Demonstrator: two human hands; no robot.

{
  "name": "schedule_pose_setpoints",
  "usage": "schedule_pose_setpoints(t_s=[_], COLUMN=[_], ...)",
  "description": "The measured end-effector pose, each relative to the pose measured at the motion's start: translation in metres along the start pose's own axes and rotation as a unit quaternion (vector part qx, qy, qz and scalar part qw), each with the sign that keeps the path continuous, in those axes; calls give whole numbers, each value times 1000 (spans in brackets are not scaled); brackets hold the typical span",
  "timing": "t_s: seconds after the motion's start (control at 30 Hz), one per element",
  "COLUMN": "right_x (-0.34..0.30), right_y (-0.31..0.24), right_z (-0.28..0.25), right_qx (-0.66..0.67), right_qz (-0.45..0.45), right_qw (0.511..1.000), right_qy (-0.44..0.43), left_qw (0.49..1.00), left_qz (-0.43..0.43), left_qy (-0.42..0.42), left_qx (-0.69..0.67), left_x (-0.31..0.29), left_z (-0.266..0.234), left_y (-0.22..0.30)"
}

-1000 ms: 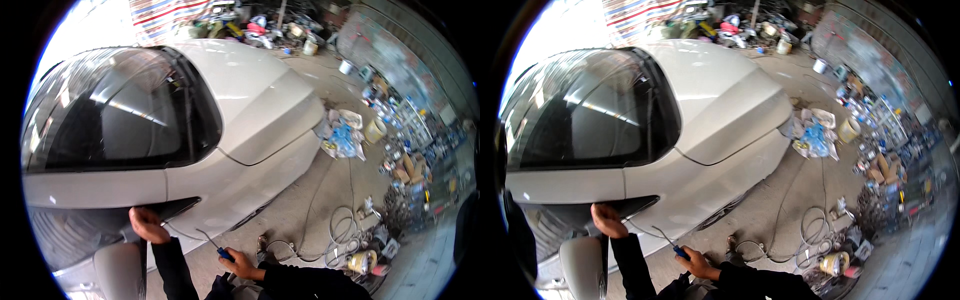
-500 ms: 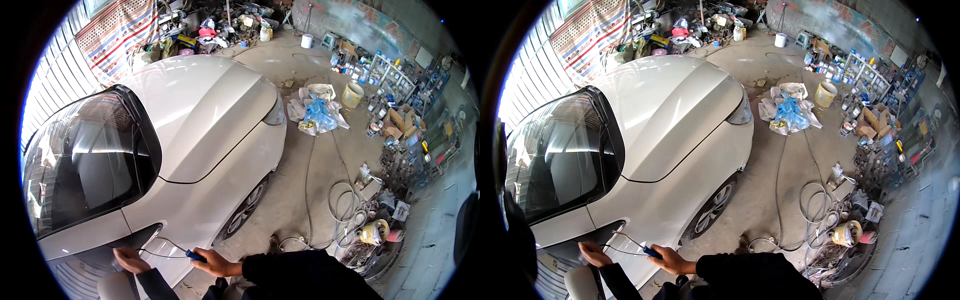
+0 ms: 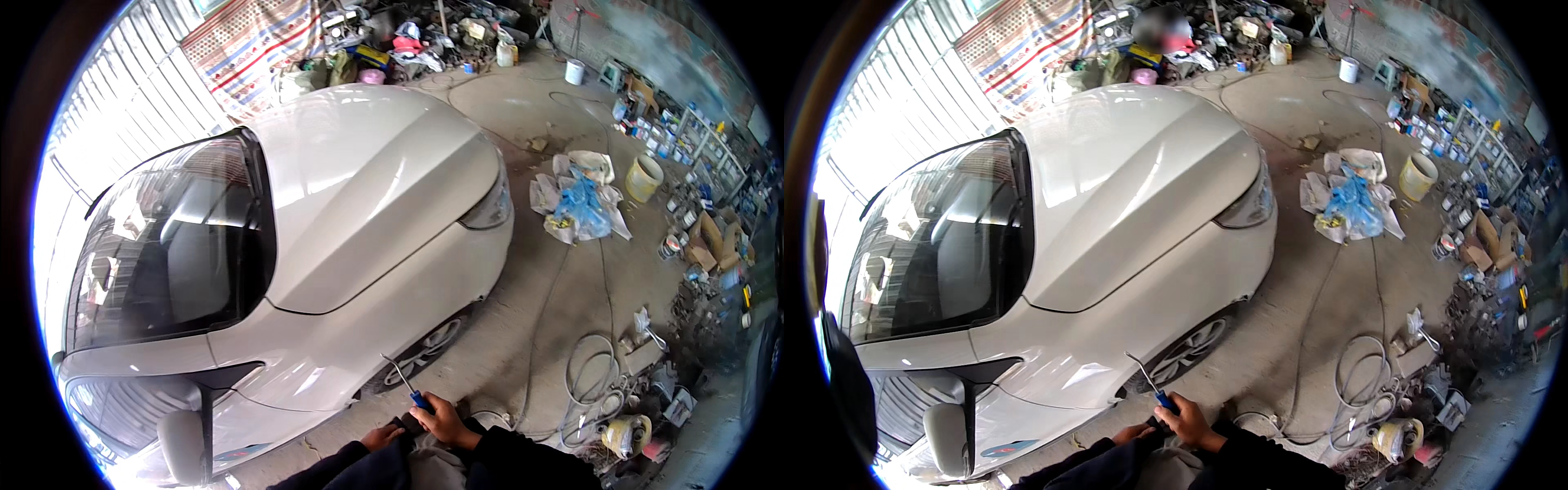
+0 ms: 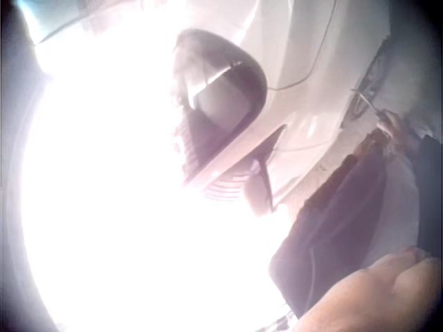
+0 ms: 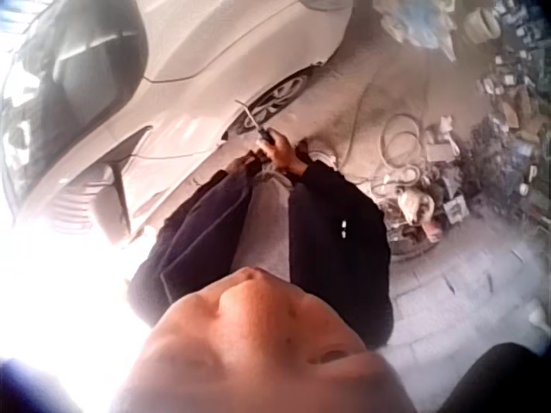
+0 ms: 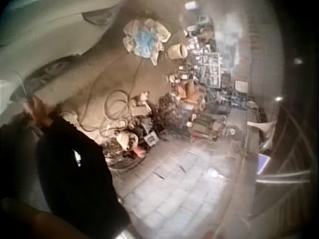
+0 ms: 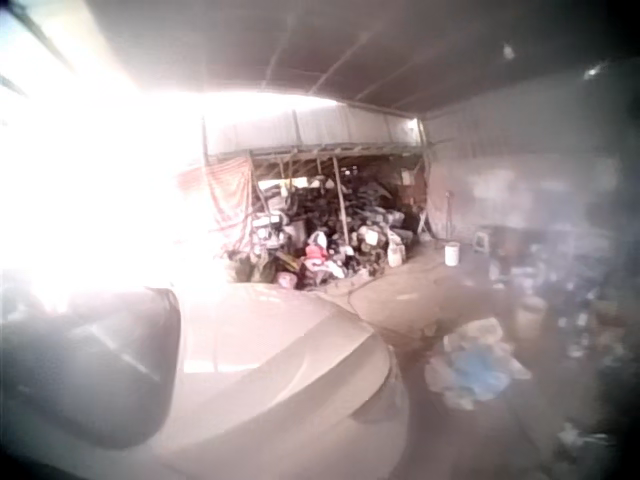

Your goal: The person walks through a cluttered workshop carrying a black plastic panel and a blue-handled tool, then approaches a white car. They use the tool to pry and adjust the panel along the front fender and side mirror area, repeatedly inserting the tool into gaps and pressing the panel into place. The person also touches the front bumper and hood while inspecting alignment.

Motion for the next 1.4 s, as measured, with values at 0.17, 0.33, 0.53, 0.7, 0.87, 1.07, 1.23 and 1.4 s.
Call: schedule_pose_setpoints(t_s=[0.17,0.33,0.53,0.7,0.87,1.07,1.23,1.4], right_x=[5,7,3,23,38,41,102,109], right_y=[40,82,139,124,93,101,79,84], right_z=[-61,-134,-207,-277,-344,-437,-528,-638], right_qx=[-27,67,46,-79,-104,-269,-409,-457], right_qz=[2,107,206,211,229,200,58,32], right_qw=[997,985,967,966,958,927,892,881], right_qy=[72,120,140,129,135,171,181,119], left_qw=[975,979,938,910,907,917,914,970], left_qz=[210,130,182,257,263,220,243,150], left_qy=[-56,-106,-172,-223,-249,-213,-149,-88], left_qx=[-50,114,239,237,215,254,288,172], left_x=[51,115,208,276,326,370,409,452], left_z=[39,60,75,103,138,169,204,268], left_y=[76,149,207,287,341,385,424,475])
Point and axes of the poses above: each hand's wrist, its own x-axis towards the middle knuckle, its own z-axis out of the palm, y = z × x, the point moved 2 cm from there along x, towards the middle knuckle, and after that the axes turned 11 degrees about -x, right-handed, at the moved point
